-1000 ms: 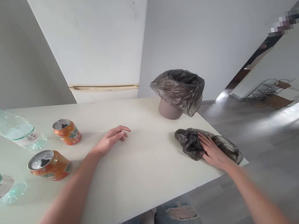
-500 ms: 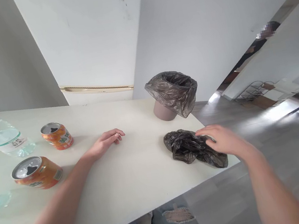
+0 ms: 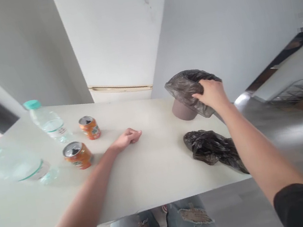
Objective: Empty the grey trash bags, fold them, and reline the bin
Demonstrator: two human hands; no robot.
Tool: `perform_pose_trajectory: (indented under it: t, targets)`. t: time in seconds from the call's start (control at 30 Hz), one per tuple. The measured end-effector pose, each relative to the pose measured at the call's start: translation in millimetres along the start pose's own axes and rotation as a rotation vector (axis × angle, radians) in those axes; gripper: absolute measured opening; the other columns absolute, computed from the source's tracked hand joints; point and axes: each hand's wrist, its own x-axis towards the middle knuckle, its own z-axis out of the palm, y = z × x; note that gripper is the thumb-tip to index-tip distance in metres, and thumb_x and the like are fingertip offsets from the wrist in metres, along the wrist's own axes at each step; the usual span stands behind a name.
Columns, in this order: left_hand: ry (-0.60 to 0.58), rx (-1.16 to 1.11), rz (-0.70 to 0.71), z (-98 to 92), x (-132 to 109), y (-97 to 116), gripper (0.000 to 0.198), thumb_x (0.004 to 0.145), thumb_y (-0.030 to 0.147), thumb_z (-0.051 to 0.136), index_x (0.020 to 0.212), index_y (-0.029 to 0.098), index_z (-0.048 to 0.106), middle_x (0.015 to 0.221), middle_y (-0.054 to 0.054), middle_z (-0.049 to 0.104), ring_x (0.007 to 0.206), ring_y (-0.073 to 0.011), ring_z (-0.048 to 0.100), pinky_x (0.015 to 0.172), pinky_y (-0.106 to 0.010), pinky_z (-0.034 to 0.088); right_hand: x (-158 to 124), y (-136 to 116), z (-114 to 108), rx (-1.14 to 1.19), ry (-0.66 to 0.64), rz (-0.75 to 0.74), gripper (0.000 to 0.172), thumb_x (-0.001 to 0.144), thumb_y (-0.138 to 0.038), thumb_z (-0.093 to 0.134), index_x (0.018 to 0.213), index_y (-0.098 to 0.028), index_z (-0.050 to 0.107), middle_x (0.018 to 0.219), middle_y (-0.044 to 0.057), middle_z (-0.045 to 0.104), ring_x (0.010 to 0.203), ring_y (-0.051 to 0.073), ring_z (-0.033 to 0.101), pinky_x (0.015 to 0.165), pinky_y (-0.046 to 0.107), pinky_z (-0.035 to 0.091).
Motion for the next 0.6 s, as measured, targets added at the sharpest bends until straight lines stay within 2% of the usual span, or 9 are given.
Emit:
perform_pose_trajectory:
  t: [0.07,0.13,0.17,0.23,0.3,0.37,0.5,0.6]
  targets:
    - [-0.054,-0.072,-0.008,4.7,-1,2,0.075,0.086,0.074,0.071,0.049,0.024,0.029,0.055,0.004,0.023,0.054,-0.0115,0.020,0.053,-0.032,0.021,7,-9,4,0.055,0.004,0.005,0.038,0.089,-0.050,0.074,0.104,-0.015,0.072,0.099,0.019,0.074,0.102,0.037,0.068,0.097,0.054,0.049]
    - [-0.130,-0.231,-0.032,13.7,-4,5,0.077,0.081,0.071,0.078,0.049,0.025,0.025,0.055,0.005,0.019,0.052,-0.0114,0.020,0.051,-0.033,0.023,7,-28,3,0.133,0.028,-0.040,0.036,0.092,-0.052,0.072,0.100,-0.017,0.073,0.097,0.019,0.074,0.098,0.035,0.069,0.095,0.052,0.049]
    - [-0.204,-0.299,-0.051,19.9,-5,7,0.078,0.079,0.070,0.079,0.048,0.025,0.024,0.055,0.005,0.019,0.051,-0.0120,0.022,0.051,-0.034,0.025,4,-41,1,0.174,0.037,-0.075,0.035,0.093,-0.051,0.072,0.100,-0.017,0.073,0.097,0.018,0.074,0.097,0.034,0.069,0.095,0.051,0.049]
    - [-0.434,-0.339,-0.109,34.5,-7,13,0.075,0.078,0.068,0.081,0.046,0.024,0.029,0.053,0.002,0.024,0.051,-0.0137,0.028,0.050,-0.036,0.030,-5,-73,-5,0.253,0.038,-0.151,0.030,0.092,-0.047,0.074,0.101,-0.019,0.073,0.098,0.015,0.076,0.096,0.033,0.070,0.094,0.050,0.051]
    - [-0.743,-0.234,-0.212,48.1,-8,18,0.068,0.077,0.064,0.084,0.046,0.023,0.040,0.053,-0.001,0.033,0.050,-0.0148,0.032,0.049,-0.038,0.037,-15,-109,-14,0.321,0.033,-0.222,0.025,0.090,-0.043,0.076,0.102,-0.022,0.074,0.098,0.012,0.076,0.095,0.033,0.071,0.092,0.049,0.053]
    - [-0.882,-0.149,-0.266,56.6,-8,20,0.064,0.075,0.063,0.086,0.046,0.023,0.045,0.051,-0.002,0.037,0.047,-0.0157,0.034,0.046,-0.039,0.041,-26,-145,-23,0.384,0.036,-0.292,0.023,0.091,-0.042,0.075,0.104,-0.023,0.074,0.100,0.010,0.077,0.095,0.033,0.072,0.091,0.048,0.055]
    - [-0.904,-0.127,-0.283,57.4,-9,21,0.066,0.079,0.066,0.080,0.044,0.023,0.043,0.050,-0.003,0.035,0.046,-0.0172,0.034,0.045,-0.040,0.043,-44,-203,-36,0.489,0.047,-0.415,0.020,0.095,-0.038,0.071,0.108,-0.023,0.074,0.103,0.010,0.078,0.095,0.032,0.073,0.091,0.048,0.055]
    - [-0.934,-0.144,-0.293,54.3,-9,22,0.065,0.078,0.063,0.081,0.043,0.024,0.044,0.050,-0.004,0.033,0.046,-0.0177,0.034,0.045,-0.041,0.044,-55,-229,-43,0.531,0.061,-0.467,0.021,0.096,-0.032,0.068,0.114,-0.023,0.072,0.103,0.009,0.078,0.096,0.032,0.072,0.097,0.052,0.053]
